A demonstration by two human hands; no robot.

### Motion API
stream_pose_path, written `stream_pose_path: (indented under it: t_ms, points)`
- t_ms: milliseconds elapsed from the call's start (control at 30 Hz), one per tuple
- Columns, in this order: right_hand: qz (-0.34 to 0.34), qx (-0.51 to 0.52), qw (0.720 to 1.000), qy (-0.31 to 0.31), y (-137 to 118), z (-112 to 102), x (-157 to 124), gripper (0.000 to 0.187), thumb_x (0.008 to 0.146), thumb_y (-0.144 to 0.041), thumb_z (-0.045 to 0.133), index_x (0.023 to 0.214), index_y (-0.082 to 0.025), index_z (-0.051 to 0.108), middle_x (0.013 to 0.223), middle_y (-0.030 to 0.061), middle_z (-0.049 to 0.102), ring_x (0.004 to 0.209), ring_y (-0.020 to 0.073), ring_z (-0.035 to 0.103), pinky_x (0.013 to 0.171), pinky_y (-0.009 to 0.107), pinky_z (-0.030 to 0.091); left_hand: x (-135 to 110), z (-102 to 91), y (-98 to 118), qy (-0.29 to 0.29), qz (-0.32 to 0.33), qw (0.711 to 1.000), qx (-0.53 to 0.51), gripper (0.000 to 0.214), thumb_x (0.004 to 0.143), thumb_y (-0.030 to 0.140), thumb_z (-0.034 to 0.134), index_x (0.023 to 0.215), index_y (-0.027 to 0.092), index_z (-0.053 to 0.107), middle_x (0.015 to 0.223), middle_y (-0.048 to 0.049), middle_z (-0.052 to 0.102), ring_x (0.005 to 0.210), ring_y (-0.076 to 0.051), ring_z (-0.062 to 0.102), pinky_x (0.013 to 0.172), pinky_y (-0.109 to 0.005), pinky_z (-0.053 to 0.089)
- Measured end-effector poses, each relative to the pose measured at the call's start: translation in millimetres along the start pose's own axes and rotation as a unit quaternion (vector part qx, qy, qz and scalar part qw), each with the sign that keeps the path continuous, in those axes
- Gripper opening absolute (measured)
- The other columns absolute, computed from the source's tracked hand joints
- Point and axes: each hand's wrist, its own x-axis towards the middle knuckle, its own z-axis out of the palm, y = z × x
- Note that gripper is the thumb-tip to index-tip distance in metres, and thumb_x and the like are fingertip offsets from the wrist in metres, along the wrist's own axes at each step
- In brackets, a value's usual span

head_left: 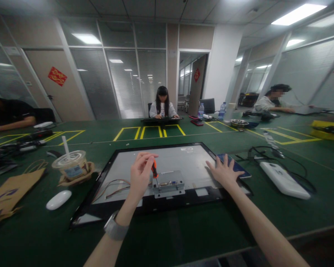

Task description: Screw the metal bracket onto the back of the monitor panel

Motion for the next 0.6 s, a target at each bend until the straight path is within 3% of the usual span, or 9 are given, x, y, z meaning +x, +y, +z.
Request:
stream_pose_path:
  t_ms: [200,367,467,600]
  points:
    - [-0.014,-0.025,1.000,0.004,-0.6,-1.7,-0.1,0.080,0.085,-0.068,0.011,0.146,-0.021,0.031,0.158,0.0118,0.005,0.140,0.0405,0.000,0.099,0.074,0.003,-0.3,-0.2,-1.1,-0.003,-0.001,1.000,0.005,0.022,0.087,0.033,0.054,0.083,0.018,0.070,0.088,-0.0056,0.058,0.076,-0.014,0.055,0.060,-0.023,0.045]
    - [-0.074,-0.039,0.996,0.020,2.0,3.6,2.9,0.077,0.087,-0.065,0.014,0.147,-0.018,0.031,0.158,0.0120,0.001,0.141,0.0372,-0.004,0.103,0.070,0.006,-0.4,-0.4,-2.1,0.003,0.005,1.000,-0.007,0.020,0.086,0.031,0.057,0.084,0.019,0.072,0.089,-0.0052,0.056,0.079,-0.014,0.055,0.065,-0.024,0.047]
    - [-0.159,-0.036,0.985,0.049,2.7,8.5,5.2,0.074,0.088,-0.063,0.022,0.144,-0.016,0.035,0.158,0.0129,0.009,0.142,0.0332,0.001,0.109,0.060,0.008,-0.5,-0.4,-3.3,0.007,0.014,1.000,-0.015,0.017,0.084,0.030,0.060,0.085,0.020,0.073,0.089,-0.0038,0.051,0.080,-0.014,0.054,0.069,-0.024,0.048]
    - [-0.325,-0.003,0.943,0.065,3.2,16.2,9.9,0.065,0.088,-0.059,0.031,0.139,-0.021,0.044,0.154,0.0100,0.025,0.142,0.0286,0.016,0.113,0.051,0.013,-0.3,-0.5,-2.6,-0.008,0.002,1.000,-0.011,0.018,0.084,0.030,0.059,0.090,0.020,0.072,0.087,-0.0023,0.050,0.073,-0.011,0.054,0.067,-0.024,0.048]
